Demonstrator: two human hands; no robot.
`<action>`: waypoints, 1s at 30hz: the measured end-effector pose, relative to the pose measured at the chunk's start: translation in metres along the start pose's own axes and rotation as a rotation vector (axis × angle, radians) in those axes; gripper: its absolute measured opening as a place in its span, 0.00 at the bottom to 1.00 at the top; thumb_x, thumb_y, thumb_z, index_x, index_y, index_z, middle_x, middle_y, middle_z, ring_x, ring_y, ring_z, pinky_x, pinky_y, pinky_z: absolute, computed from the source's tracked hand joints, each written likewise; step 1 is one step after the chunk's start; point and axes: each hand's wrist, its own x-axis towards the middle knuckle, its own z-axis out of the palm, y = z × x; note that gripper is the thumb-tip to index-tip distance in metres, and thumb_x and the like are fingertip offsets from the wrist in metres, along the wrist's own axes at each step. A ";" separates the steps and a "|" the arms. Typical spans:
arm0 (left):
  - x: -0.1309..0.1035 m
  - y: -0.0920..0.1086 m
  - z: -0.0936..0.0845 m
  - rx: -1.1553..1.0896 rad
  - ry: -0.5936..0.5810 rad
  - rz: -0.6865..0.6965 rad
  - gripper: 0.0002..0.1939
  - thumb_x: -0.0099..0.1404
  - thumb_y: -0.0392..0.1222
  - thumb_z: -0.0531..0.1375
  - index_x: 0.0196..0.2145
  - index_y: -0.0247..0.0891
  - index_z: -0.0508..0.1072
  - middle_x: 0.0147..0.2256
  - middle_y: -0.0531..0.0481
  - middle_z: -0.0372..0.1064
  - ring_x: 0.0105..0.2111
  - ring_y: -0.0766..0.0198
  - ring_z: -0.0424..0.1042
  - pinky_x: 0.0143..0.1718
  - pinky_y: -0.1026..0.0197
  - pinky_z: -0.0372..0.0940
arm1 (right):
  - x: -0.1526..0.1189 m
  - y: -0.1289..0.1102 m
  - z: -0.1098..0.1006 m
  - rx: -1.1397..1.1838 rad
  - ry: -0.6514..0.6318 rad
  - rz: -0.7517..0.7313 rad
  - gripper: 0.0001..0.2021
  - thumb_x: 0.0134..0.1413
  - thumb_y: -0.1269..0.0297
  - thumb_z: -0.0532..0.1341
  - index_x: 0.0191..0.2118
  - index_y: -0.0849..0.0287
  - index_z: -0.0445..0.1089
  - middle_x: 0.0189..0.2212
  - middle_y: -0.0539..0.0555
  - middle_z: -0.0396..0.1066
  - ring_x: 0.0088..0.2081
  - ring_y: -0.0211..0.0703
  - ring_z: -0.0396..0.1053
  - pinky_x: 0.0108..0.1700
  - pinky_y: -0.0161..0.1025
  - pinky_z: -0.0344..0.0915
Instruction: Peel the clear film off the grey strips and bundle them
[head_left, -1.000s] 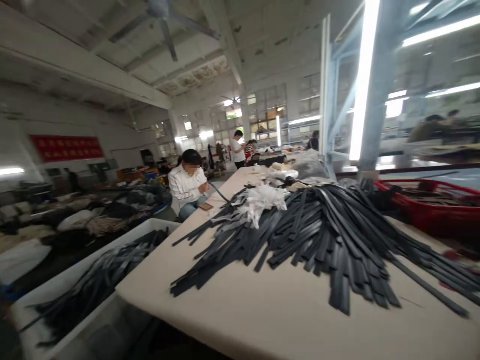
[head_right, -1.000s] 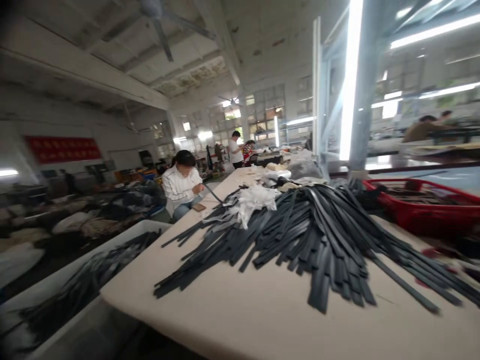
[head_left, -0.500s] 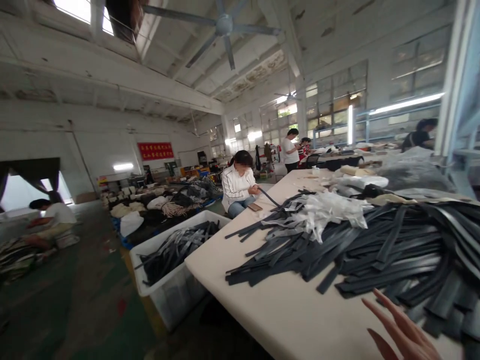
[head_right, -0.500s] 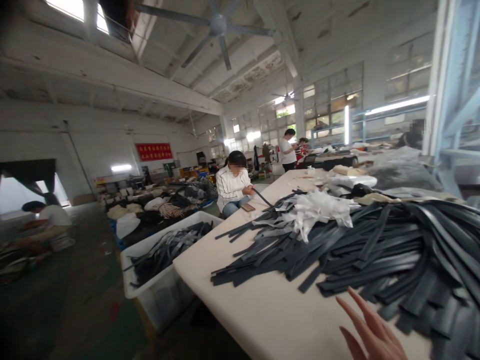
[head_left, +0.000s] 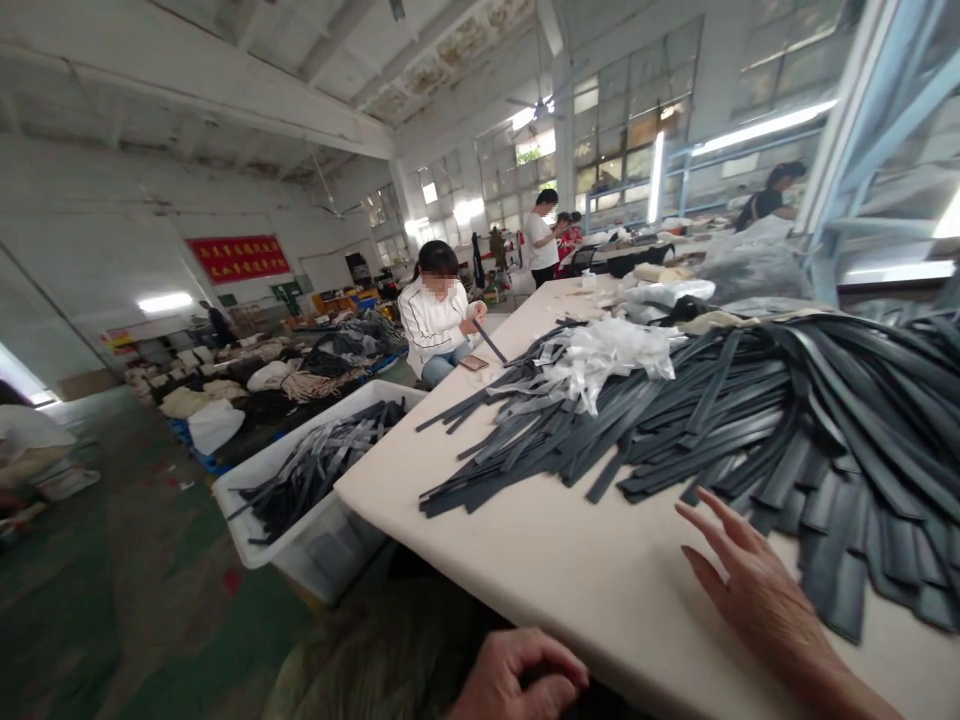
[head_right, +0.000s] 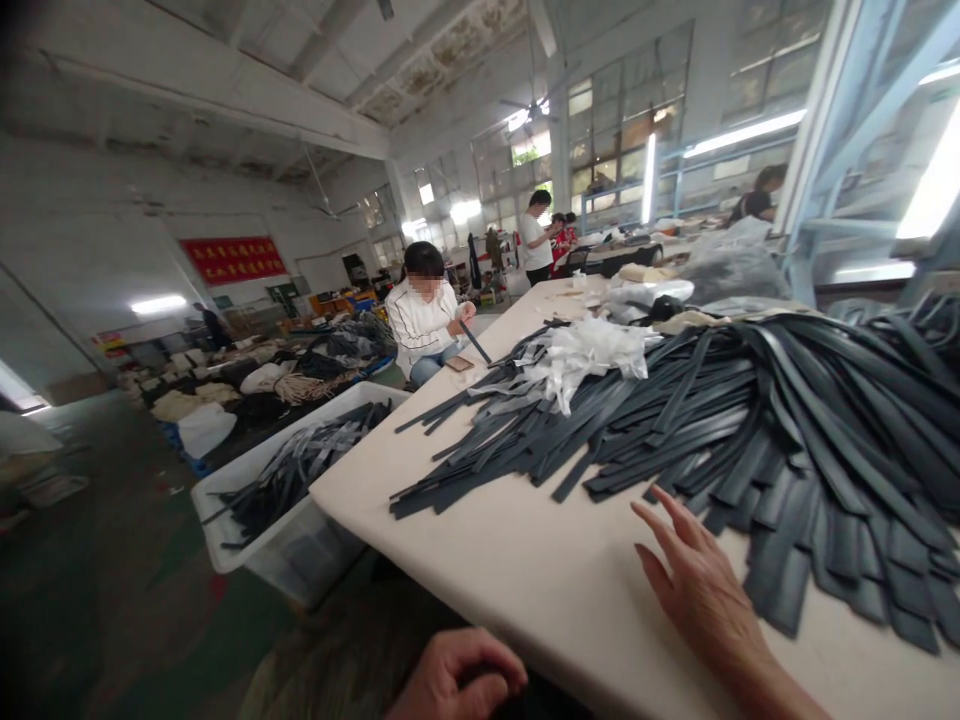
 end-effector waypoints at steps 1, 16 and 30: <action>0.005 0.008 -0.012 0.038 0.069 0.074 0.16 0.63 0.53 0.62 0.39 0.38 0.79 0.38 0.45 0.77 0.41 0.55 0.72 0.49 0.54 0.64 | -0.001 0.000 0.000 0.001 -0.012 0.004 0.20 0.63 0.58 0.50 0.56 0.59 0.66 0.62 0.65 0.59 0.56 0.60 0.67 0.53 0.56 0.69; 0.107 0.042 -0.119 -0.035 0.397 0.206 0.22 0.57 0.58 0.65 0.37 0.35 0.79 0.37 0.43 0.79 0.36 0.59 0.76 0.44 0.58 0.70 | -0.002 -0.014 -0.008 0.093 -0.153 0.109 0.18 0.60 0.68 0.54 0.55 0.56 0.66 0.62 0.62 0.60 0.59 0.57 0.62 0.58 0.57 0.65; 0.321 0.084 -0.070 0.348 0.238 0.263 0.21 0.58 0.54 0.62 0.41 0.35 0.78 0.38 0.43 0.79 0.36 0.59 0.77 0.37 0.61 0.69 | -0.001 -0.026 -0.019 0.179 -0.199 0.209 0.21 0.55 0.76 0.55 0.54 0.57 0.67 0.62 0.62 0.61 0.60 0.54 0.61 0.59 0.56 0.64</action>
